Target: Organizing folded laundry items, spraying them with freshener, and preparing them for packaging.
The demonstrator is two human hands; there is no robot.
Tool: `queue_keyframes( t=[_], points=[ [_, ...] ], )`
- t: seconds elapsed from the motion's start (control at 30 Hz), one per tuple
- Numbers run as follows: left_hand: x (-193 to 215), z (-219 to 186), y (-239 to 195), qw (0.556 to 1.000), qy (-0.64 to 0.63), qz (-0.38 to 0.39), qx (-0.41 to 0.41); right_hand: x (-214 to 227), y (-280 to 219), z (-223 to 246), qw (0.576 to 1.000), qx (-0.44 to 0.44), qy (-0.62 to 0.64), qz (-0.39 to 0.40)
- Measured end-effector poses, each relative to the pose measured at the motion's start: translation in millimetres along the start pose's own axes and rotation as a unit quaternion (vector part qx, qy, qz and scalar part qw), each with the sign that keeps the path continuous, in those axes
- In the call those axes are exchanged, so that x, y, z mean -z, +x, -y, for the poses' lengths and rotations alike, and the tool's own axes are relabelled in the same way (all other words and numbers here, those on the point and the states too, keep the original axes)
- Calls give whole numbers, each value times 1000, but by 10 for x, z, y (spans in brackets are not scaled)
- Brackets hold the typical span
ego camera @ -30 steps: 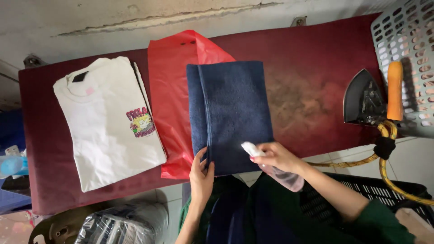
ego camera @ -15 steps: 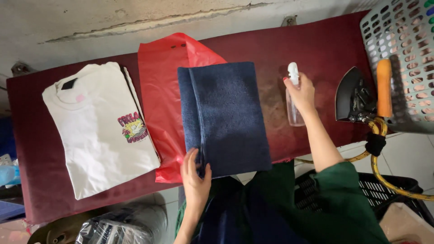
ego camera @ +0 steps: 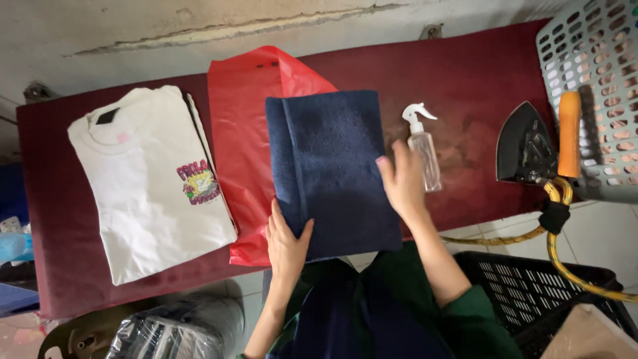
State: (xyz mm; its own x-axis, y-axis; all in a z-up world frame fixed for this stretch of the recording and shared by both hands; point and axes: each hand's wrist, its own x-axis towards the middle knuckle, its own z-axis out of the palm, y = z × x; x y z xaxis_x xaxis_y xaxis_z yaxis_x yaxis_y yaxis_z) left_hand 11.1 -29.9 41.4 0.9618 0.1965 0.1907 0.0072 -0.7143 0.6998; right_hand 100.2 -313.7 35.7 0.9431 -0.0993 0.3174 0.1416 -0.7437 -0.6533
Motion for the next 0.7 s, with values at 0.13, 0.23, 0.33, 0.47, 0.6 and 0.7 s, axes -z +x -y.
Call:
queue_keyframes(
  t=[0.13, 0.23, 0.33, 0.47, 0.6, 0.7],
  points=[
    [251, -230, -93, 999, 28, -16, -24, 189, 379, -38, 929, 43, -353, -104],
    [432, -487, -158, 982, 8, 30, -187, 65, 723, -603, 957, -19, -287, -45],
    [200, -631, -272, 939, -15, 151, -310, 352, 868, -294, 985, -128, -114, 1],
    [-377, -755, -295, 909, 84, 172, -369, 598, 762, -786, 887, -304, 348, -7],
    [-639, -638, -213, 895, 239, 41, -375, 948, 357, -1085, 784, -325, 528, -14],
    [-569, -560, -52, 915, 156, 82, -364, 1174, 56, -848, 778, -302, 549, -39]
  ],
)
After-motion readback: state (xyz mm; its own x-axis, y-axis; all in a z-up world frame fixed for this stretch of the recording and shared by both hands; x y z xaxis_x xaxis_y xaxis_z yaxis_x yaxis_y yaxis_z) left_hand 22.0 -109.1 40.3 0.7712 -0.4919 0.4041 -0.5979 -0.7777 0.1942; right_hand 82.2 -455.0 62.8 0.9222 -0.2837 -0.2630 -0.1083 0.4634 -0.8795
